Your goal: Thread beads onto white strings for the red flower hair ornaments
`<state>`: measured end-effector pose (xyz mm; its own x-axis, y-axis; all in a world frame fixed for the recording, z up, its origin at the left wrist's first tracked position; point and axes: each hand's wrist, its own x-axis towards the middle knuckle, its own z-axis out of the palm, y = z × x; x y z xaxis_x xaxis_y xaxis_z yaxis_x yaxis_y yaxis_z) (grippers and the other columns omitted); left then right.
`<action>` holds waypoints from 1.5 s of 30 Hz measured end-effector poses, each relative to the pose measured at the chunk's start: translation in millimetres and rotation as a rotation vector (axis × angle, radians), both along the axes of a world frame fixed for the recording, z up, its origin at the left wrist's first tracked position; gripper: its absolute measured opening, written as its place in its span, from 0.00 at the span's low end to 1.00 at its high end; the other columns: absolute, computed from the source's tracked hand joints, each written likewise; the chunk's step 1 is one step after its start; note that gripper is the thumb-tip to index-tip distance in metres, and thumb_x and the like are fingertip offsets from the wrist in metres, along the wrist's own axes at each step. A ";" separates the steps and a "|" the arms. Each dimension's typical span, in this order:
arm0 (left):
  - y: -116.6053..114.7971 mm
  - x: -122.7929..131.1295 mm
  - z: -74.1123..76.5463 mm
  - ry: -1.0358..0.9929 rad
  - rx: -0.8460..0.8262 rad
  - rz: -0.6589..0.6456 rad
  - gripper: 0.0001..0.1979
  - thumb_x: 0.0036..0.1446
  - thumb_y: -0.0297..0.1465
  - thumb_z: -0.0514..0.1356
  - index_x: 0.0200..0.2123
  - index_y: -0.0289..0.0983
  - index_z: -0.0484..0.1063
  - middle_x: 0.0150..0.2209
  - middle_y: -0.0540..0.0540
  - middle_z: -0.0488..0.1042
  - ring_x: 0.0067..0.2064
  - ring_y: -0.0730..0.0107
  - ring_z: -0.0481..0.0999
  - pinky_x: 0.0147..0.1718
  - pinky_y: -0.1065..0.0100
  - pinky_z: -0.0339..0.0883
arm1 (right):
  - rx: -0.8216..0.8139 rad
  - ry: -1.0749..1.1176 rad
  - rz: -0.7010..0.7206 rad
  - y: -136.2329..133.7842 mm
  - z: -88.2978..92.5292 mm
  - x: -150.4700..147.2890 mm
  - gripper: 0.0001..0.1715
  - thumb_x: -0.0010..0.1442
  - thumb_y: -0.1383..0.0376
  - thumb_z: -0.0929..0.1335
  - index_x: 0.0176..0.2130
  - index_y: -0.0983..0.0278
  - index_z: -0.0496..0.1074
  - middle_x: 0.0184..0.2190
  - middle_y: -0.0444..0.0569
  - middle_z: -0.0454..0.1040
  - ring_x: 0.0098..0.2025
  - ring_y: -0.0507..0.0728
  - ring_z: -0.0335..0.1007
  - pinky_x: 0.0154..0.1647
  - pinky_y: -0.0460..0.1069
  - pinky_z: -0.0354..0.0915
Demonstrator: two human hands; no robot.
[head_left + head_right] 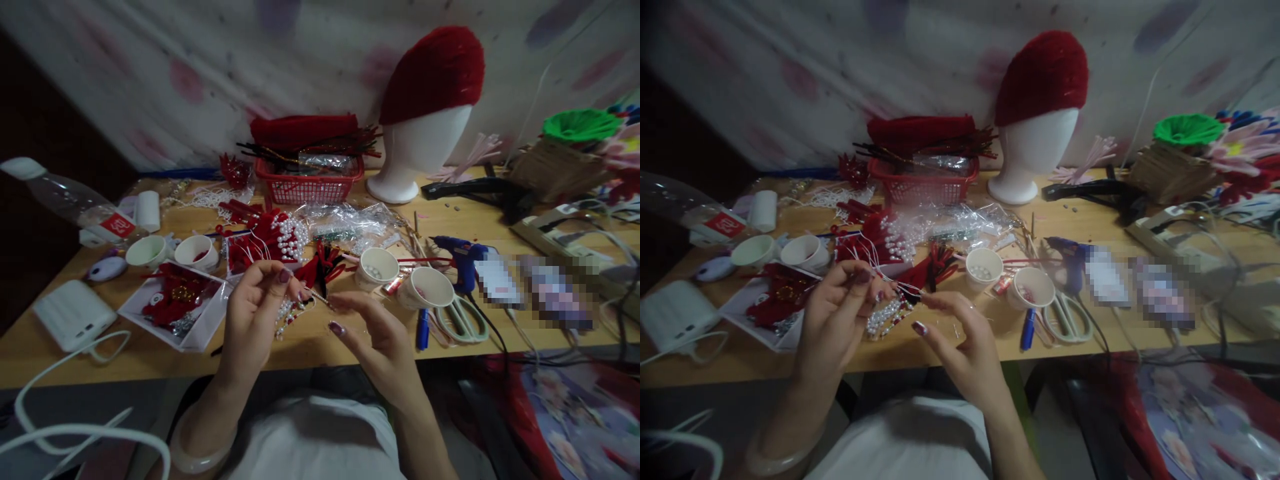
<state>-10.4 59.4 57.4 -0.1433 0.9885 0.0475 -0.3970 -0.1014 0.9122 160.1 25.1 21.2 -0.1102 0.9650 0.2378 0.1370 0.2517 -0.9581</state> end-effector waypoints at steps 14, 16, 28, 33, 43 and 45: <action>-17.1 4.3 -5.5 0.230 -0.075 -0.022 0.11 0.59 0.39 0.67 0.35 0.38 0.74 0.31 0.46 0.83 0.34 0.69 0.82 0.34 0.74 0.73 | -0.442 0.771 0.384 6.8 4.3 -49.4 0.17 0.64 0.50 0.70 0.39 0.60 0.66 0.20 0.32 0.51 0.17 0.45 0.37 0.15 0.40 0.39; -16.5 5.1 -8.4 0.137 -0.073 0.021 0.12 0.60 0.41 0.65 0.38 0.38 0.75 0.34 0.45 0.84 0.39 0.67 0.83 0.41 0.72 0.73 | -0.467 0.798 0.364 6.7 5.7 -47.1 0.19 0.63 0.50 0.71 0.35 0.60 0.65 0.19 0.31 0.50 0.17 0.44 0.35 0.14 0.39 0.37; -20.4 -1.4 -9.3 -0.049 -0.263 -0.156 0.15 0.43 0.42 0.75 0.34 0.41 0.85 0.38 0.44 0.86 0.42 0.67 0.83 0.42 0.76 0.73 | -0.418 0.769 0.349 7.7 4.9 -49.0 0.20 0.64 0.52 0.71 0.32 0.60 0.61 0.19 0.31 0.50 0.17 0.44 0.38 0.15 0.38 0.42; -16.2 2.6 -9.0 -0.077 -0.297 -0.162 0.13 0.41 0.40 0.76 0.32 0.43 0.86 0.35 0.46 0.86 0.37 0.72 0.82 0.37 0.80 0.72 | -0.374 0.700 0.328 5.9 3.3 -47.0 0.18 0.67 0.53 0.69 0.32 0.61 0.62 0.20 0.32 0.51 0.18 0.44 0.40 0.17 0.39 0.43; -16.6 4.9 -11.6 -0.055 -0.260 -0.104 0.09 0.45 0.37 0.75 0.33 0.43 0.85 0.33 0.44 0.85 0.34 0.68 0.83 0.37 0.73 0.77 | -0.421 0.626 0.317 4.5 3.1 -44.1 0.17 0.66 0.51 0.69 0.35 0.61 0.65 0.20 0.33 0.50 0.18 0.45 0.36 0.16 0.40 0.42; -16.9 5.3 -11.8 -0.062 -0.253 -0.100 0.09 0.45 0.37 0.75 0.32 0.43 0.85 0.32 0.44 0.85 0.33 0.68 0.83 0.36 0.74 0.77 | -0.419 0.617 0.318 4.4 3.2 -43.7 0.17 0.66 0.51 0.69 0.35 0.61 0.66 0.20 0.33 0.50 0.18 0.45 0.37 0.16 0.40 0.42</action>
